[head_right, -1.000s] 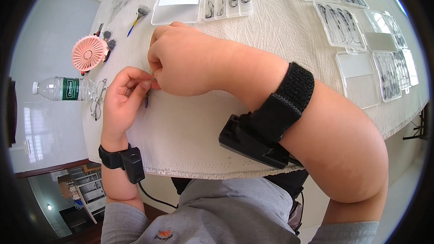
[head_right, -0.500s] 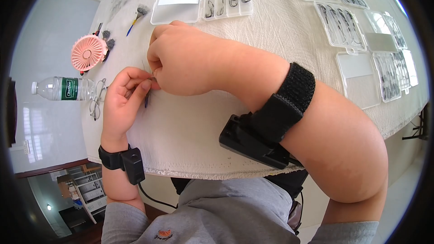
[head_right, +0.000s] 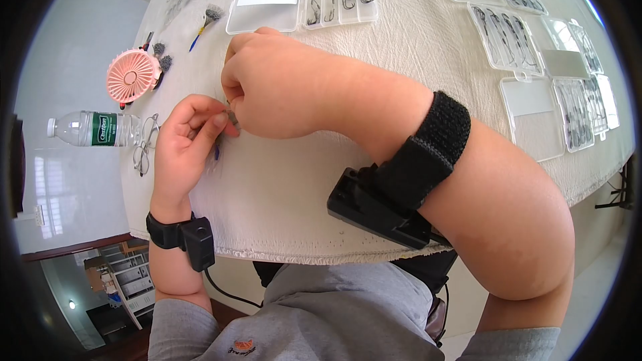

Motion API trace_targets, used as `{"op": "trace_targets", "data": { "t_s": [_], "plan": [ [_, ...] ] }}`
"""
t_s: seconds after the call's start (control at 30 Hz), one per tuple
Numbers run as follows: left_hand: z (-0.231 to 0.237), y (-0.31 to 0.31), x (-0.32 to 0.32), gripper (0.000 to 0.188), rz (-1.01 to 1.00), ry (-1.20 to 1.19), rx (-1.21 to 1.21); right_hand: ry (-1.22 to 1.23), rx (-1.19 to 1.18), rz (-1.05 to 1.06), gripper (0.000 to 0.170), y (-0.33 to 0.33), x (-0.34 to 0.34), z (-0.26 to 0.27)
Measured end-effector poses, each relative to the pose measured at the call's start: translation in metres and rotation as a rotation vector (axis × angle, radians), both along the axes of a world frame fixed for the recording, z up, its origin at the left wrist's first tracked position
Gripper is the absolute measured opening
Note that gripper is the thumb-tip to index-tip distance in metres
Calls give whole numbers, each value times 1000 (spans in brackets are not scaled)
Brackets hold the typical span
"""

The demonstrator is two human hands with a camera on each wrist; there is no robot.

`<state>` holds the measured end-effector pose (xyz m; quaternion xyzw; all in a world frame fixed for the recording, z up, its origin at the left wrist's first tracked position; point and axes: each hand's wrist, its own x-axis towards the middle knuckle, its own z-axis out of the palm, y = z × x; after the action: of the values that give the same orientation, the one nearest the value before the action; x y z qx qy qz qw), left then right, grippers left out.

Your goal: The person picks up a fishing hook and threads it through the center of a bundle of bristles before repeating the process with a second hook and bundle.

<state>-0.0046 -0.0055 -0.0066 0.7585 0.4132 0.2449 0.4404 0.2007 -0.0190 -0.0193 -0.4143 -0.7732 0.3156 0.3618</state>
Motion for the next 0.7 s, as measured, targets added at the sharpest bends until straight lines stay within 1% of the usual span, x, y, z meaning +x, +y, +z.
{"op": "trace_targets", "data": {
  "t_s": [0.23,0.33,0.57,0.7],
  "plan": [
    [-1,-2,2,11,19,4,20,-5,30,-4,4,0,0,-2],
    [0,-3,2,10,51,58,26,-11,25,-6,4,0,0,-1],
    [-2,-1,2,8,10,25,41,-21,-34,-4,4,0,0,2],
    [-3,0,2,7,-13,18,52,-13,14,-26,5,1,0,-2]
  ]
}}
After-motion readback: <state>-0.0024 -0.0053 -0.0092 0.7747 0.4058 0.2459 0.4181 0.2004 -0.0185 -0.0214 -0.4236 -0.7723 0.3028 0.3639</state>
